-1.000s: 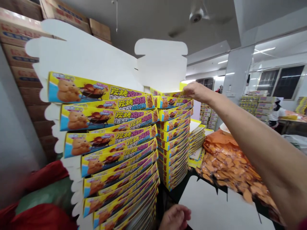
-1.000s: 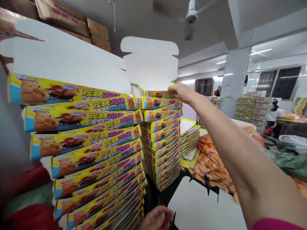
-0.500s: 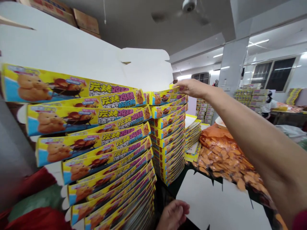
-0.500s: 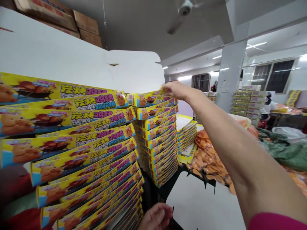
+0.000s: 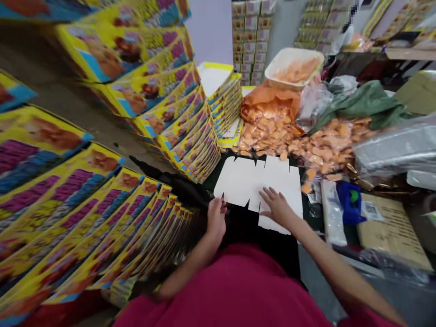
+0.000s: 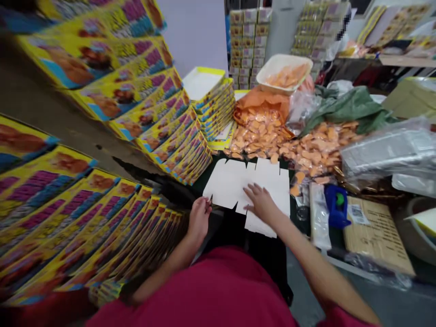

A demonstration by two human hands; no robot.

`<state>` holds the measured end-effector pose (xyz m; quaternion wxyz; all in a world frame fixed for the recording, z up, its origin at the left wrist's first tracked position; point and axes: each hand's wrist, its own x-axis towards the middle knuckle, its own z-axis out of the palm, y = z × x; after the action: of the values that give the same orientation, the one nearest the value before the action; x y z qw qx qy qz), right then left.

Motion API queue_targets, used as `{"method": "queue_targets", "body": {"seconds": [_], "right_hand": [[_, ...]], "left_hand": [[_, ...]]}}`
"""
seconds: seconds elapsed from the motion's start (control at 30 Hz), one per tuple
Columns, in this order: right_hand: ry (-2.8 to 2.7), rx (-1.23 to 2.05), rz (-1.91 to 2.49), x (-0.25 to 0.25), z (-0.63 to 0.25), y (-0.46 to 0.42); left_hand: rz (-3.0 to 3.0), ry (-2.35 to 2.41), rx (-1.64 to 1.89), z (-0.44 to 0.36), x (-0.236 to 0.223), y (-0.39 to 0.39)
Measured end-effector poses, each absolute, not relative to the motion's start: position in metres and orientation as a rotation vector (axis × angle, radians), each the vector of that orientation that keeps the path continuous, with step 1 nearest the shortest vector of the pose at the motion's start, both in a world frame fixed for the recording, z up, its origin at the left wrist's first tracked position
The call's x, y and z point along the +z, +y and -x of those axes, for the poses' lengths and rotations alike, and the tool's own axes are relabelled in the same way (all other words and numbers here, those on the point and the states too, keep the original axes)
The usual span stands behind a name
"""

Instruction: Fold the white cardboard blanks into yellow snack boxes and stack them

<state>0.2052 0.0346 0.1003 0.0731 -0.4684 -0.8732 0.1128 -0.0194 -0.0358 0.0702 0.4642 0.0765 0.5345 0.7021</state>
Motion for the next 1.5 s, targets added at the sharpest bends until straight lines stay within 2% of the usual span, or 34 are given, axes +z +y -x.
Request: {"method": "queue_targets", "body": {"seconds": [0.1, 0.2, 0.47, 0.6, 0.7, 0.9, 1.27, 1.5], "right_hand": [[-2.678, 0.437, 1.528, 0.017, -0.214, 0.007], [-2.645, 0.431, 1.546, -0.01, -0.204, 0.002], [-2.543, 0.499, 1.513, 0.019, -0.156, 0.021], [-2.512, 0.583, 1.517, 0.041, -0.148, 0.034], [-2.512, 0.639, 1.481, 0.049, -0.144, 0.045], [-2.547, 0.44, 1.499, 0.037, -0.121, 0.056], [-2.518, 0.317, 1.436, 0.015, -0.127, 0.057], [-2.429, 0.465, 1.446, 0.039, -0.123, 0.038]], "left_hand": [[-0.06, 1.327, 1.588, 0.01, 0.051, -0.037], [0.025, 1.32, 1.443, -0.001, 0.039, -0.028], [-0.222, 1.246, 1.406, -0.014, 0.043, 0.008], [-0.479, 1.223, 1.376, -0.019, 0.049, 0.009], [-0.462, 1.18, 1.461, -0.019, 0.041, 0.002], [-0.119, 1.294, 1.493, -0.002, 0.016, -0.016], [-0.212, 1.283, 1.419, -0.015, 0.013, -0.035], [-0.151, 1.387, 1.391, -0.008, 0.004, -0.047]]}}
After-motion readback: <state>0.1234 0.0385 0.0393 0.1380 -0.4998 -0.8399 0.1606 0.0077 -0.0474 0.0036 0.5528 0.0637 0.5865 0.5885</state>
